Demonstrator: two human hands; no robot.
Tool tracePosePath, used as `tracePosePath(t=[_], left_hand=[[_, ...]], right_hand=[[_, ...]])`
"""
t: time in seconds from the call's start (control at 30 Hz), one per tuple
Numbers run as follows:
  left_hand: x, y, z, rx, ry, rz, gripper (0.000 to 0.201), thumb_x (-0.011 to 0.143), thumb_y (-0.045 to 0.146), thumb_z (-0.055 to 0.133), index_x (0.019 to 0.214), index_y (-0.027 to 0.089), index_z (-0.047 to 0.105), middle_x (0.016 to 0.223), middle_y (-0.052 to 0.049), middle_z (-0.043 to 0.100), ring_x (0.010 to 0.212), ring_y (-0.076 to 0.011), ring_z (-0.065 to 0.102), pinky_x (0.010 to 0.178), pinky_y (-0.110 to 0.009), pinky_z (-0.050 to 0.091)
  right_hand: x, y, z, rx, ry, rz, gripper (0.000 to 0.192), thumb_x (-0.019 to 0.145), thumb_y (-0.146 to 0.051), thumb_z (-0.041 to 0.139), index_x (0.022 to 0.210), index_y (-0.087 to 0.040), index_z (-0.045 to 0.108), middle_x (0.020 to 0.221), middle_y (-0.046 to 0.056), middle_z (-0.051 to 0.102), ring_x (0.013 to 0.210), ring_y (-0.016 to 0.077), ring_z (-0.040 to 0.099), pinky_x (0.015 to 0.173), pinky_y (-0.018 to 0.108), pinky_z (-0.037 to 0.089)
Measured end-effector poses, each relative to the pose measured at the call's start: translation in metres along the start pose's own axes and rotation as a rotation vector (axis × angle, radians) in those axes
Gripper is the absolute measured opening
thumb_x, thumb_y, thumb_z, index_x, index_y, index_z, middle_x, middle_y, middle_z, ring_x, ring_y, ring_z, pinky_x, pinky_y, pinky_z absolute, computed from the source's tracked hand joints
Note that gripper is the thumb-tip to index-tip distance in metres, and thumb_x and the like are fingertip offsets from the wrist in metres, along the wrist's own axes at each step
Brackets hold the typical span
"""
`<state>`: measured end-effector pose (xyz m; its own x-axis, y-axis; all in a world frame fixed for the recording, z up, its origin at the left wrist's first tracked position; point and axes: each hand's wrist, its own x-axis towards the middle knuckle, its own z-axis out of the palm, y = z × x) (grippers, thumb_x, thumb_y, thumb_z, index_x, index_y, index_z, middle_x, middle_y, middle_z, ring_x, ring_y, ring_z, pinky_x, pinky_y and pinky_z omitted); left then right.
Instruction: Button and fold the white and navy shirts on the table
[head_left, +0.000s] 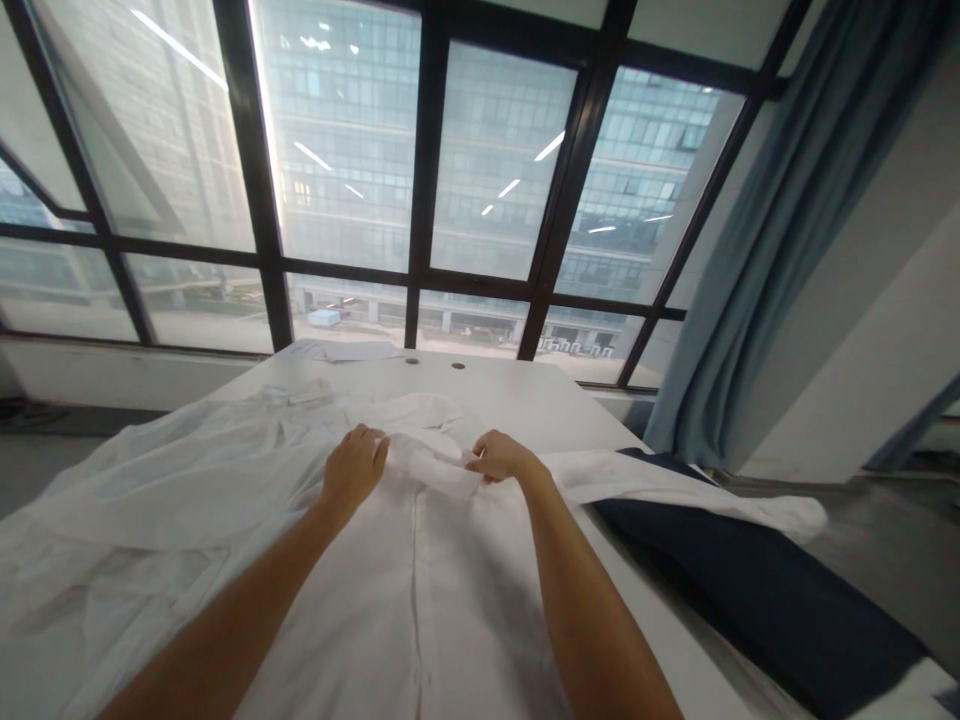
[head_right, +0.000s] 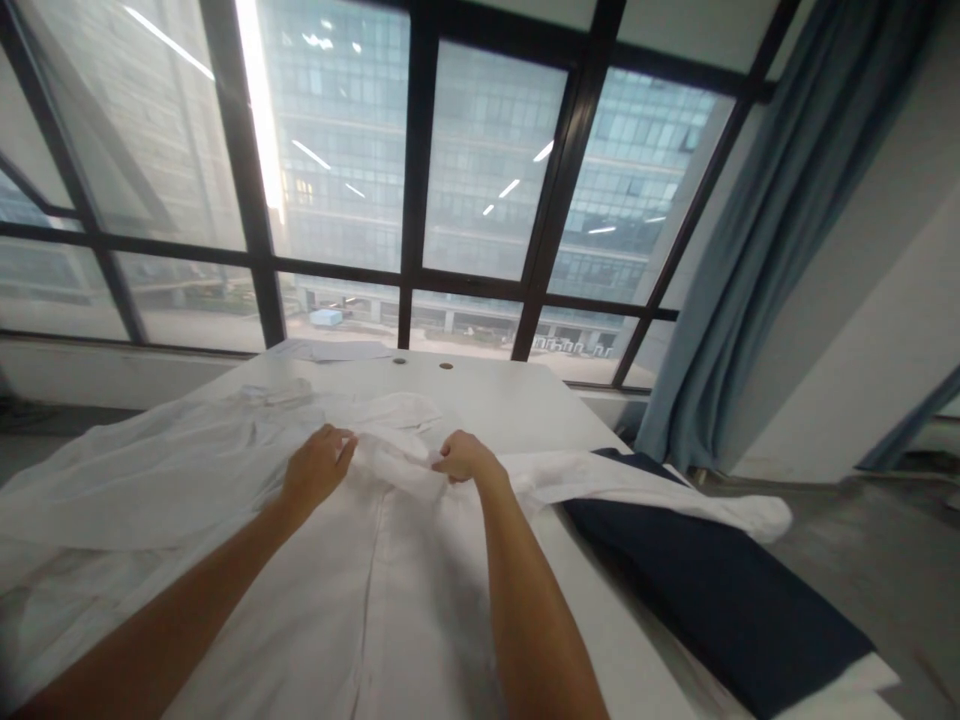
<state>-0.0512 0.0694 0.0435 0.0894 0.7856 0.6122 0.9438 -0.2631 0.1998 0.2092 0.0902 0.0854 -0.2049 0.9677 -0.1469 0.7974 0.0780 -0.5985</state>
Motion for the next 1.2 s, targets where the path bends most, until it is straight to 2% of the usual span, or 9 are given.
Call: tracePosePath(t=[0.07, 0.13, 0.27, 0.43, 0.57, 0.67, 0.8, 1.0, 1.2], left_hand=[[0.005, 0.011, -0.002, -0.008, 0.039, 0.146, 0.028, 0.088, 0.024, 0.049, 0.112, 0.018, 0.062, 0.107, -0.012, 0.063, 0.099, -0.0259, 0.055, 0.080, -0.035, 0.040], [0.013, 0.025, -0.002, -0.041, 0.002, 0.367, 0.037, 0.084, 0.014, 0.049, 0.118, 0.021, 0.060, 0.117, -0.010, 0.062, 0.106, -0.0255, 0.053, 0.086, -0.038, 0.037], [0.037, 0.040, 0.001, -0.051, -0.058, 0.630, 0.033, 0.085, 0.008, 0.045, 0.106, 0.021, 0.066, 0.103, -0.008, 0.066, 0.100, -0.0229, 0.053, 0.088, -0.040, 0.034], [0.068, 0.029, 0.003, 0.081, -0.017, 0.769, 0.014, 0.091, 0.021, 0.052, 0.084, 0.019, 0.065, 0.086, -0.005, 0.065, 0.092, -0.0219, 0.053, 0.085, -0.039, 0.034], [0.077, 0.026, 0.005, 0.162, 0.013, 0.858, 0.013, 0.092, 0.024, 0.055, 0.083, 0.019, 0.063, 0.084, -0.004, 0.064, 0.090, -0.0200, 0.054, 0.089, -0.038, 0.033], [0.077, 0.033, 0.005, 0.179, -0.008, 0.869, 0.017, 0.094, 0.023, 0.050, 0.083, 0.017, 0.063, 0.085, -0.005, 0.063, 0.088, -0.0197, 0.054, 0.085, -0.036, 0.035], [0.078, 0.040, 0.002, 0.183, -0.033, 0.744, 0.021, 0.095, 0.019, 0.044, 0.086, 0.016, 0.063, 0.089, -0.007, 0.064, 0.087, -0.0211, 0.054, 0.075, -0.035, 0.037], [0.087, 0.024, -0.002, 0.202, -0.136, 0.597, 0.026, 0.096, 0.020, 0.041, 0.086, 0.016, 0.064, 0.089, -0.008, 0.064, 0.088, -0.0226, 0.055, 0.071, -0.036, 0.037], [0.089, 0.028, 0.001, 0.143, -0.177, 0.653, 0.019, 0.095, 0.024, 0.045, 0.092, 0.018, 0.063, 0.097, -0.007, 0.065, 0.093, -0.0224, 0.055, 0.075, -0.035, 0.037]], right_hand=[[-0.003, -0.002, -0.002, 0.153, -0.058, -0.076, 0.011, 0.063, -0.024, 0.071, 0.066, -0.016, 0.064, 0.058, 0.002, 0.061, 0.051, 0.0151, 0.057, 0.052, 0.028, 0.045], [-0.003, -0.004, -0.001, 0.260, -0.001, -0.252, 0.011, 0.063, -0.024, 0.070, 0.067, -0.016, 0.064, 0.061, 0.000, 0.060, 0.052, 0.0124, 0.054, 0.051, 0.026, 0.044], [-0.001, -0.008, 0.002, 0.366, 0.100, -0.500, 0.014, 0.067, -0.028, 0.067, 0.071, -0.015, 0.064, 0.062, -0.003, 0.057, 0.057, 0.0099, 0.050, 0.054, 0.023, 0.039], [-0.007, -0.008, 0.005, 0.190, 0.204, -0.315, 0.029, 0.063, -0.017, 0.069, 0.092, -0.015, 0.066, 0.064, -0.004, 0.060, 0.057, 0.0091, 0.050, 0.055, 0.021, 0.039], [-0.017, -0.009, 0.007, -0.129, 0.279, -0.085, 0.016, 0.063, -0.011, 0.066, 0.078, -0.015, 0.068, 0.076, 0.005, 0.069, 0.071, 0.0155, 0.061, 0.063, 0.023, 0.044], [-0.015, -0.008, 0.014, -0.145, 0.400, 0.066, 0.014, 0.064, -0.008, 0.061, 0.074, -0.015, 0.067, 0.080, 0.010, 0.070, 0.079, 0.0207, 0.064, 0.067, 0.026, 0.046], [-0.004, 0.001, 0.028, 0.308, 0.327, 0.186, 0.031, 0.060, -0.005, 0.060, 0.089, -0.014, 0.066, 0.075, 0.006, 0.069, 0.069, 0.0182, 0.064, 0.061, 0.026, 0.047], [0.001, 0.019, 0.037, 0.944, 0.266, -0.115, 0.015, 0.064, -0.021, 0.063, 0.077, -0.015, 0.065, 0.075, 0.001, 0.068, 0.073, 0.0144, 0.061, 0.070, 0.026, 0.049], [0.008, 0.022, 0.050, 1.260, 0.145, -0.139, 0.016, 0.066, -0.032, 0.065, 0.072, -0.018, 0.059, 0.066, 0.001, 0.062, 0.063, 0.0129, 0.057, 0.061, 0.025, 0.046]])
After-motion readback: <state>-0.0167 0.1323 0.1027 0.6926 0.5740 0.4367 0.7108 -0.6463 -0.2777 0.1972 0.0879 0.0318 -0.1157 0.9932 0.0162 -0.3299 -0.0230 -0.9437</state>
